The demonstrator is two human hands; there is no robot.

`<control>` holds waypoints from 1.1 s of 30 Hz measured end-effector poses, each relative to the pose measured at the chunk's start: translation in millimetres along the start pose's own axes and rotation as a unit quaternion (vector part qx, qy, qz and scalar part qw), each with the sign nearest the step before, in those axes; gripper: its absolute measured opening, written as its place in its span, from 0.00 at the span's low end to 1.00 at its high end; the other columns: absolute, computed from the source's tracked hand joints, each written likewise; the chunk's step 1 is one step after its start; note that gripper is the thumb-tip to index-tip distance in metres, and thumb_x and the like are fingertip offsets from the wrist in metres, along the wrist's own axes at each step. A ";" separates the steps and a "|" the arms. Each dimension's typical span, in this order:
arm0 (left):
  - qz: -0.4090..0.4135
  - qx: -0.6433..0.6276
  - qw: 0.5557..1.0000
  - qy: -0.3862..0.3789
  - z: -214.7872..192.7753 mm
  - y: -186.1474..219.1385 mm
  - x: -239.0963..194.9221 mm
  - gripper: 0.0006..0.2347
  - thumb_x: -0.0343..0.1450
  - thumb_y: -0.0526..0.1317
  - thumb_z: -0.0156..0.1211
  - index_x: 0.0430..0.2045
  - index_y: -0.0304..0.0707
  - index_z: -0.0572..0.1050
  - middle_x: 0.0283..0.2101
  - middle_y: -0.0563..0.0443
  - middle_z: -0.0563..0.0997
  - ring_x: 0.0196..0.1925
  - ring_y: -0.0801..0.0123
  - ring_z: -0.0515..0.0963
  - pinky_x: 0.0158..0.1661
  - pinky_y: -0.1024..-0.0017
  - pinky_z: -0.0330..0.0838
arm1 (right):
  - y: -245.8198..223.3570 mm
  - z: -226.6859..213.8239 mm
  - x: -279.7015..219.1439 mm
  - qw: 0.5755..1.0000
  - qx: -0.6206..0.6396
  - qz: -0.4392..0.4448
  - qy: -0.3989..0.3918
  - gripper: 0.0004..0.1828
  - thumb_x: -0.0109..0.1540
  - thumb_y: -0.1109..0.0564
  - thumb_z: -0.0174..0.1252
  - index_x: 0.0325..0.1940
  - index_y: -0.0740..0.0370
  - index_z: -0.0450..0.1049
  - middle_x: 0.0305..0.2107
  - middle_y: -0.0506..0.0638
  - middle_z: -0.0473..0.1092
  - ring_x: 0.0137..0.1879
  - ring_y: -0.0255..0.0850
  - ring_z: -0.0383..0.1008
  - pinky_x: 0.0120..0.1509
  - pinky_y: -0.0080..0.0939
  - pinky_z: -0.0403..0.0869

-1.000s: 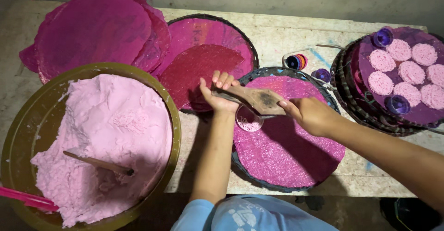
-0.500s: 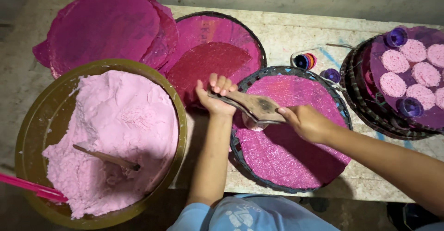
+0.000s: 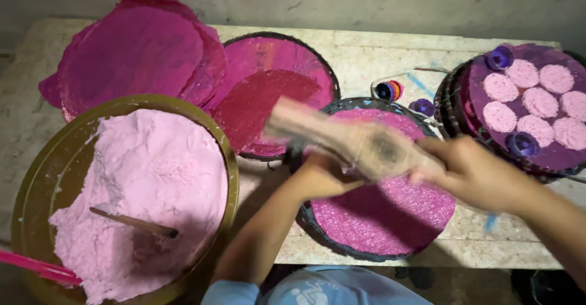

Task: The person scoops pink dough from a large bowl and uses a wooden press to form round discs on a purple mat. The discs are arranged in a circular pattern on the mat, and the person repeats the scooping and pressing process throughout the clip.

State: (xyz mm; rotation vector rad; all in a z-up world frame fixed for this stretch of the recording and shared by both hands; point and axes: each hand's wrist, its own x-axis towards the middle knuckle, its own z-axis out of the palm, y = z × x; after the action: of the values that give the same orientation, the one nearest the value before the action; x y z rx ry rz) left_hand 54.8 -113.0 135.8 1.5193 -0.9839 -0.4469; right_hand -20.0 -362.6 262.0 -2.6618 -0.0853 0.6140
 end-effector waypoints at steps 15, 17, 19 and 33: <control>-0.029 0.136 0.933 -0.333 12.2 86.0 -58.0 0.16 0.70 0.47 0.52 0.52 0.51 0.74 0.38 0.37 0.83 0.39 0.43 0.83 0.41 0.53 0.75 | -17.6 48.2 -65.6 0.896 0.205 -0.360 -0.161 0.27 0.70 0.37 0.47 0.34 0.63 0.69 0.25 0.54 0.69 0.34 0.51 0.75 0.38 0.49 0.70; -0.075 0.161 0.925 -0.335 16.7 77.8 -60.3 0.18 0.71 0.47 0.49 0.55 0.55 0.73 0.37 0.36 0.82 0.39 0.43 0.83 0.41 0.52 0.75 | 1.4 74.3 -69.2 0.884 0.246 -0.368 -0.150 0.24 0.73 0.44 0.50 0.30 0.62 0.67 0.24 0.53 0.69 0.34 0.49 0.76 0.41 0.48 0.71; -0.086 0.190 0.928 -0.309 18.3 55.6 -63.1 0.17 0.72 0.47 0.50 0.55 0.54 0.73 0.37 0.36 0.82 0.40 0.43 0.83 0.41 0.52 0.76 | 24.5 96.0 -75.9 0.905 0.351 -0.150 -0.188 0.22 0.68 0.48 0.54 0.26 0.66 0.70 0.20 0.55 0.66 0.30 0.51 0.69 0.37 0.50 0.68; -0.129 -0.476 0.867 -0.076 12.5 -48.6 -64.5 0.16 0.71 0.35 0.55 0.53 0.31 0.73 0.54 0.42 0.81 0.55 0.54 0.83 0.59 0.59 0.73 | 10.8 -70.9 -33.9 0.634 -0.505 -0.425 0.403 0.17 0.57 0.57 0.67 0.50 0.51 0.78 0.35 0.48 0.74 0.38 0.41 0.74 0.41 0.41 0.71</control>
State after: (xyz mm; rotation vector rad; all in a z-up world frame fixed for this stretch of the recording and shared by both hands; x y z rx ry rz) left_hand 24.5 -73.6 71.0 0.7007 -0.5121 -1.0727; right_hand -20.3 -404.0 329.7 -2.9414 -1.7078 -1.3021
